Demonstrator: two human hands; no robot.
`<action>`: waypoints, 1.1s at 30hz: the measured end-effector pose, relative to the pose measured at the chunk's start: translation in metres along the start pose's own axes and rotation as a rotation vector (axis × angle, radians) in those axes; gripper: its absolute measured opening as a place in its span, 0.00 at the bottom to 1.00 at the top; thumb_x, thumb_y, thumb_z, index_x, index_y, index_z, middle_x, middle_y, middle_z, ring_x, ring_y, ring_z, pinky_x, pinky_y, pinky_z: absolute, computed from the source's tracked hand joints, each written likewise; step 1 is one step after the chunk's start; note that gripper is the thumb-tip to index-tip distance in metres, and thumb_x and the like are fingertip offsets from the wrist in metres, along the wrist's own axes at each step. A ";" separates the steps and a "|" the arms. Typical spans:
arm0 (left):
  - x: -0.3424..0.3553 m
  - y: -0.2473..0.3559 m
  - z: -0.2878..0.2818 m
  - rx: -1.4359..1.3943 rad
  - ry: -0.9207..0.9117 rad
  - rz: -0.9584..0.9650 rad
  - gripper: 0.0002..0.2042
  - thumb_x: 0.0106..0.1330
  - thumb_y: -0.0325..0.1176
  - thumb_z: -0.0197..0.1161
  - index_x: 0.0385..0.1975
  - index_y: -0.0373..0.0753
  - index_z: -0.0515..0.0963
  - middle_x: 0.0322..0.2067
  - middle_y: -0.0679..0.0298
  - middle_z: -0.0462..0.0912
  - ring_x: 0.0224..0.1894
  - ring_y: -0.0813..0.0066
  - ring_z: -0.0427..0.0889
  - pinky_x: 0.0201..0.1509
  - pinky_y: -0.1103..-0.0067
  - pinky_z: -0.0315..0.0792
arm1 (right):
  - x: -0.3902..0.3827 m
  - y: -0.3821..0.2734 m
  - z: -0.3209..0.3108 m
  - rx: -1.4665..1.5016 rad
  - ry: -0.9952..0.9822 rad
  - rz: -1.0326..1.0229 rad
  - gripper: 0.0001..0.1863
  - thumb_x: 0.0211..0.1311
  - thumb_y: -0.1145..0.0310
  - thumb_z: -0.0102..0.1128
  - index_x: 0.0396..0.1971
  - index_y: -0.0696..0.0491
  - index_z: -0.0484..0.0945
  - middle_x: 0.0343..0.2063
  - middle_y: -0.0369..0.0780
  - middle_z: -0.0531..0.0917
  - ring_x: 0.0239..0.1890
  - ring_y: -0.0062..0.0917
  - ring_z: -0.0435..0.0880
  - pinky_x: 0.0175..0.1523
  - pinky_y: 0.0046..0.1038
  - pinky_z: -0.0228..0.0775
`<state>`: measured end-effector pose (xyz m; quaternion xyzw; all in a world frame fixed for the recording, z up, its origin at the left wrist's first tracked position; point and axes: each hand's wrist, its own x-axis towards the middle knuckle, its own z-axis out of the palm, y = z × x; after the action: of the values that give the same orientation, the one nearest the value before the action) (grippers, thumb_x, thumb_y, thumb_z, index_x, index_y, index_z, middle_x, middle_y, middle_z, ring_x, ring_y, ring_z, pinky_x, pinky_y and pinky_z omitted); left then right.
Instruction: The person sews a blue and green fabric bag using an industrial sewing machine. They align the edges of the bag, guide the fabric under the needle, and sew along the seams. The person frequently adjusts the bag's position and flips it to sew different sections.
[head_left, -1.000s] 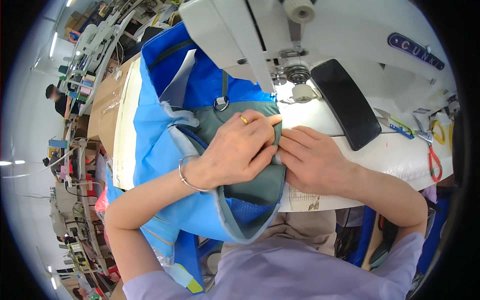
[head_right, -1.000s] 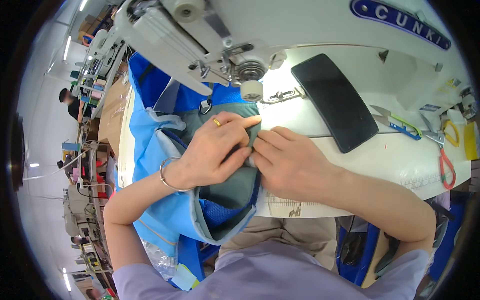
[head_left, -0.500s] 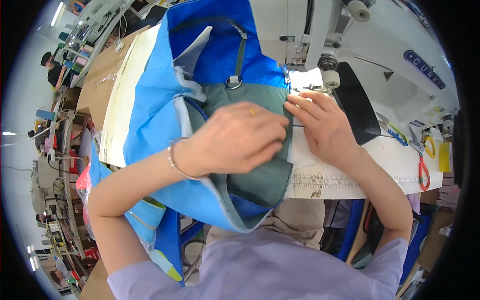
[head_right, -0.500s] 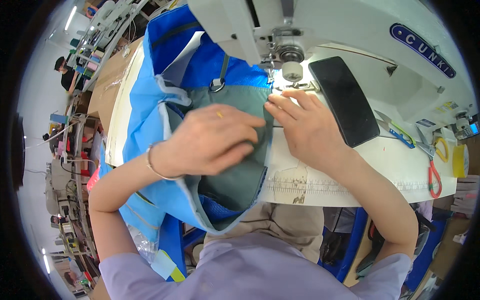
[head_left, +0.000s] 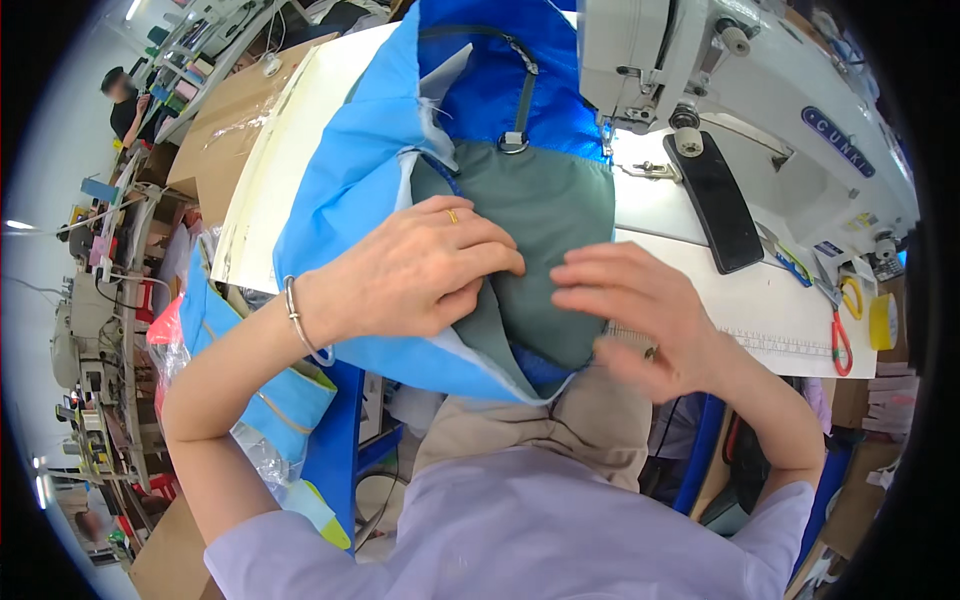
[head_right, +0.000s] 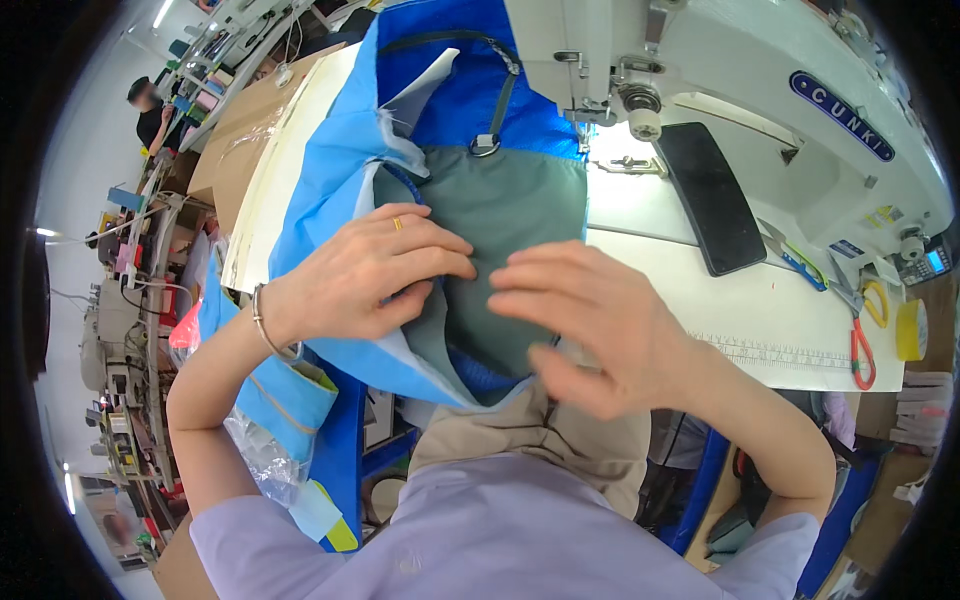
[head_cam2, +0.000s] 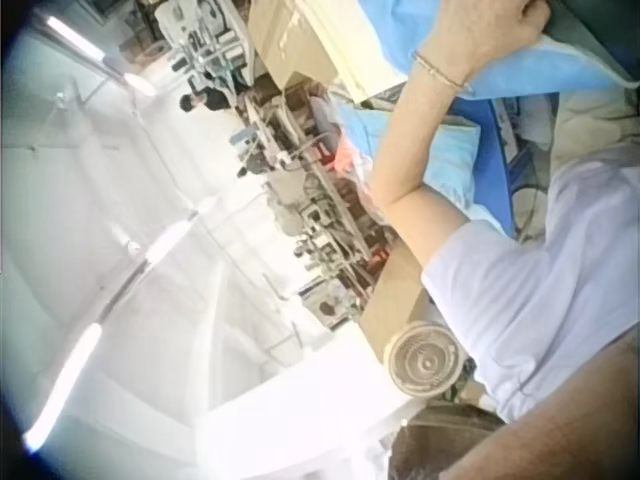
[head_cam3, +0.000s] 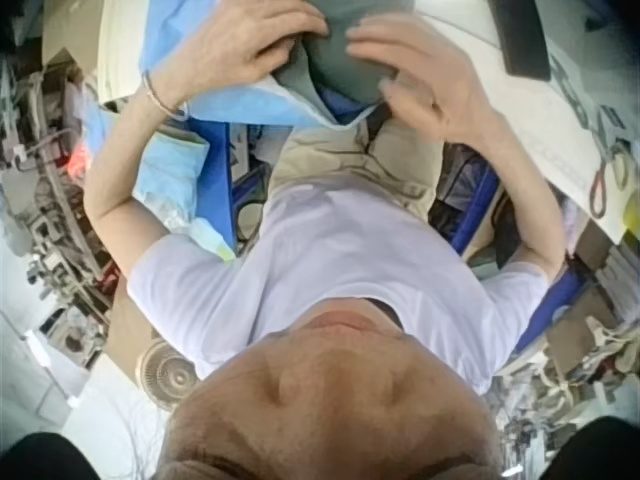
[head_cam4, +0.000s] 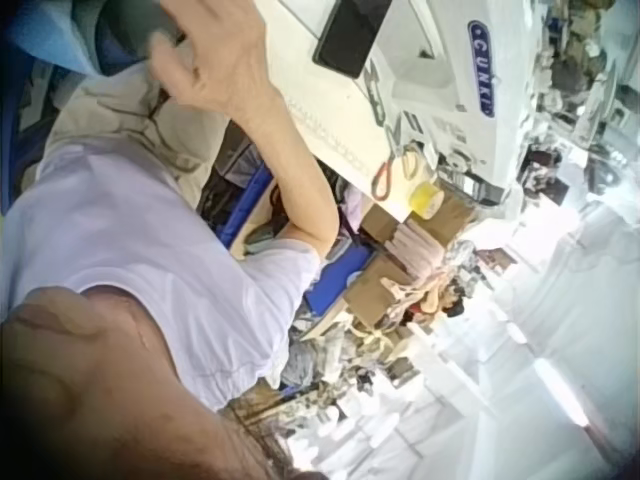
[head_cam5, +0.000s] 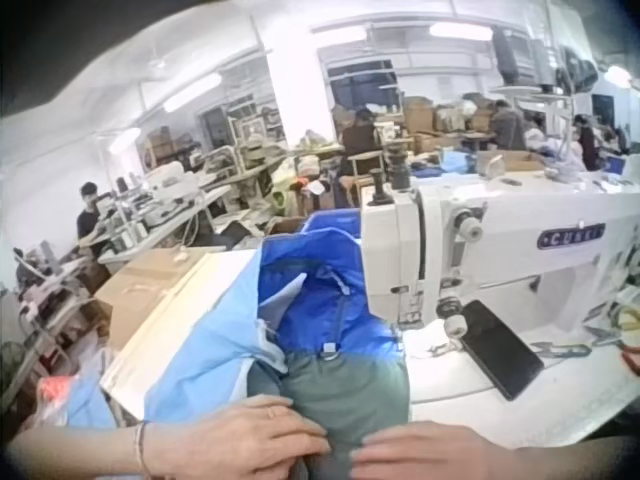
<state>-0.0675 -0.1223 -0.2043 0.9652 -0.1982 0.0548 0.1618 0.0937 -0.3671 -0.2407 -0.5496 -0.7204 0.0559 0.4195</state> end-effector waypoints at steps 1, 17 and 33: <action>-0.004 0.001 0.001 0.032 0.012 -0.018 0.18 0.54 0.23 0.63 0.47 0.40 0.82 0.50 0.62 0.84 0.50 0.61 0.83 0.67 0.58 0.72 | 0.003 -0.008 0.005 -0.036 -0.016 -0.040 0.22 0.51 0.68 0.72 0.48 0.59 0.83 0.51 0.47 0.84 0.57 0.44 0.82 0.60 0.41 0.76; -0.039 0.018 -0.008 0.203 0.351 -0.280 0.14 0.57 0.29 0.70 0.44 0.38 0.84 0.30 0.57 0.81 0.18 0.64 0.77 0.27 0.73 0.72 | -0.003 0.014 0.021 0.854 0.530 0.924 0.12 0.73 0.68 0.63 0.48 0.60 0.85 0.38 0.36 0.88 0.38 0.16 0.86 0.45 0.23 0.78; 0.060 0.033 -0.018 0.253 0.743 0.158 0.14 0.50 0.28 0.78 0.37 0.40 0.84 0.41 0.62 0.86 0.41 0.64 0.84 0.51 0.65 0.78 | -0.004 -0.017 0.014 0.769 0.493 0.671 0.14 0.73 0.73 0.65 0.55 0.59 0.83 0.36 0.33 0.89 0.34 0.10 0.82 0.38 0.17 0.74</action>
<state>-0.0267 -0.1665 -0.1672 0.8738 -0.1914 0.4362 0.0975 0.0722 -0.3720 -0.2424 -0.5527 -0.3150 0.3147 0.7045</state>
